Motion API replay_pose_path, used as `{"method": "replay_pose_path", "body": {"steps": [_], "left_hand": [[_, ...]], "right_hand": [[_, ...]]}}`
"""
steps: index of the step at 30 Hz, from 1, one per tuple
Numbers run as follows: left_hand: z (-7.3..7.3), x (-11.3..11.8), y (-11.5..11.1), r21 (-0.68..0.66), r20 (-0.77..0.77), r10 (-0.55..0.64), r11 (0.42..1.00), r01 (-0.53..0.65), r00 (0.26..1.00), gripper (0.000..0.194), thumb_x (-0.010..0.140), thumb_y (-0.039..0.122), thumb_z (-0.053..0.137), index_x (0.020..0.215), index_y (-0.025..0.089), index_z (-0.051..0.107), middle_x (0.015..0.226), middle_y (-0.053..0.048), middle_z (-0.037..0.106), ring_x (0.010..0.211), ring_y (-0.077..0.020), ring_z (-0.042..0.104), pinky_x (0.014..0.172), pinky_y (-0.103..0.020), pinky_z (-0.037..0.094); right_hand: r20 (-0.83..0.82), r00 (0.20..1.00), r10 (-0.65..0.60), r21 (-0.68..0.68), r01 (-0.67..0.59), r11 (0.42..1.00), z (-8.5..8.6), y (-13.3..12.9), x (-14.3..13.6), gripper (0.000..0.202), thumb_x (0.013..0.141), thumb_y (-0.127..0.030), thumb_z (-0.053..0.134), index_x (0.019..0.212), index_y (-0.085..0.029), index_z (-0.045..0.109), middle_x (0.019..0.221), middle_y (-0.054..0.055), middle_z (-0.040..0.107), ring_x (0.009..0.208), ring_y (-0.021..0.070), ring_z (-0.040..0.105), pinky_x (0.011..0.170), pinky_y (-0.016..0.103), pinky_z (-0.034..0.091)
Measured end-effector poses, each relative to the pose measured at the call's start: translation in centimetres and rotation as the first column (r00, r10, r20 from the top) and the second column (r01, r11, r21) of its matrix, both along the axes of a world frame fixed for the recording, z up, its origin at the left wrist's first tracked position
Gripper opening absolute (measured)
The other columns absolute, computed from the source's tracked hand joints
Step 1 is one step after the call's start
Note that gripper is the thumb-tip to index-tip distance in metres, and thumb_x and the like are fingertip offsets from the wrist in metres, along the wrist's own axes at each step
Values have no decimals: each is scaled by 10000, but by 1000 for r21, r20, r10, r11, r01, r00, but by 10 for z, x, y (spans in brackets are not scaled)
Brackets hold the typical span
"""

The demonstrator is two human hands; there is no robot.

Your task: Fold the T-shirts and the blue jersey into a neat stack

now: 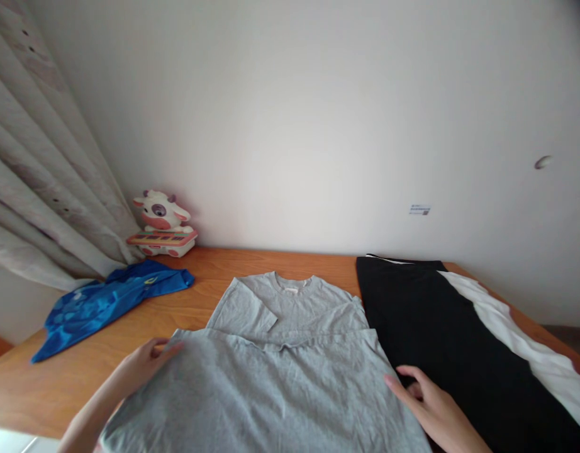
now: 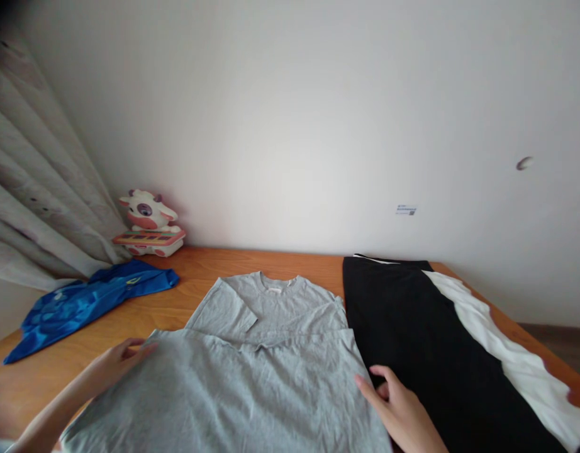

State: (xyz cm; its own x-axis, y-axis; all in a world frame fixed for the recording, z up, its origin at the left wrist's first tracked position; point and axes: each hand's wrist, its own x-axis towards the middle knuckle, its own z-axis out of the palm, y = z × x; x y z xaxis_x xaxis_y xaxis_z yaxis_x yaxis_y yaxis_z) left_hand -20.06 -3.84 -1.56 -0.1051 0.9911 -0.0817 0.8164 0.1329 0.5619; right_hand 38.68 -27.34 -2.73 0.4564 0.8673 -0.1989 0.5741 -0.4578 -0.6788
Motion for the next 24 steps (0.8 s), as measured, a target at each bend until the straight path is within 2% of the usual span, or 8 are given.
{"method": "replay_pose_path", "body": {"steps": [5, 9, 11, 13, 16, 18, 22, 24], "left_hand": [[-11, 20, 33, 97, 57, -55, 994, 49, 997, 616, 604, 650, 649, 997, 179, 696, 948, -139, 794, 890, -334, 754, 771, -361, 572], [-8, 30, 44, 132, 28, -47, 990, 43, 998, 458, 613, 551, 654, 893, 198, 734, 900, -109, 795, 907, -338, 744, 775, -356, 556], [0, 32, 43, 162, 41, -67, 985, 59, 997, 386, 645, 532, 646, 844, 219, 751, 912, -91, 800, 934, -330, 739, 786, -340, 548], [9, 35, 42, 195, 80, -64, 980, 47, 995, 406, 683, 555, 631, 869, 220, 762, 952, -86, 802, 946, -318, 736, 803, -333, 545], [22, 38, 42, 249, 166, -21, 968, -21, 986, 511, 719, 614, 613, 978, 198, 757, 1007, -90, 794, 965, -305, 733, 821, -327, 552], [25, 41, 45, 276, 205, -10, 960, -49, 979, 550, 719, 635, 618, 1009, 188, 751, 1016, -91, 790, 995, -302, 725, 834, -321, 555], [17, 46, 52, 188, 197, -40, 982, 2, 980, 535, 639, 617, 658, 913, 168, 757, 892, -101, 785, 878, -298, 738, 776, -325, 565], [12, 44, 55, 135, 186, -86, 989, 61, 979, 528, 587, 609, 686, 871, 170, 761, 796, -84, 770, 807, -298, 735, 728, -330, 566]], "right_hand": [[157, 988, -5, 145, -18, 989, 4, 56, 6, 765, 695, -748, 569, 1218, -190, 612, 876, 55, 708, 729, 237, 686, 714, 339, 516], [124, 989, 76, 185, -98, 978, 6, 85, 8, 556, 701, -672, 574, 1002, -223, 705, 782, 41, 706, 713, 237, 681, 693, 336, 505], [82, 991, 101, 206, -116, 972, 7, 90, 11, 457, 738, -667, 540, 829, -248, 696, 761, 42, 725, 734, 243, 696, 699, 334, 503], [20, 998, 56, 231, -59, 971, 8, 89, 17, 463, 768, -690, 509, 757, -256, 669, 751, 44, 743, 730, 250, 710, 697, 337, 510], [-42, 995, -86, 239, 94, 967, 10, 85, 28, 506, 768, -730, 496, 767, -253, 665, 749, 62, 760, 660, 254, 708, 699, 362, 530], [-50, 993, -103, 250, 113, 962, 11, 83, 32, 512, 772, -729, 512, 809, -246, 676, 813, 76, 773, 701, 253, 713, 742, 367, 539], [6, 996, 88, 284, -86, 955, 13, 82, 23, 534, 742, -656, 634, 1062, -234, 707, 955, 66, 746, 810, 222, 680, 796, 336, 538], [79, 977, 196, 268, -211, 940, 13, 84, 18, 458, 736, -591, 651, 1017, -238, 731, 962, 63, 718, 804, 212, 652, 797, 336, 530]]}}
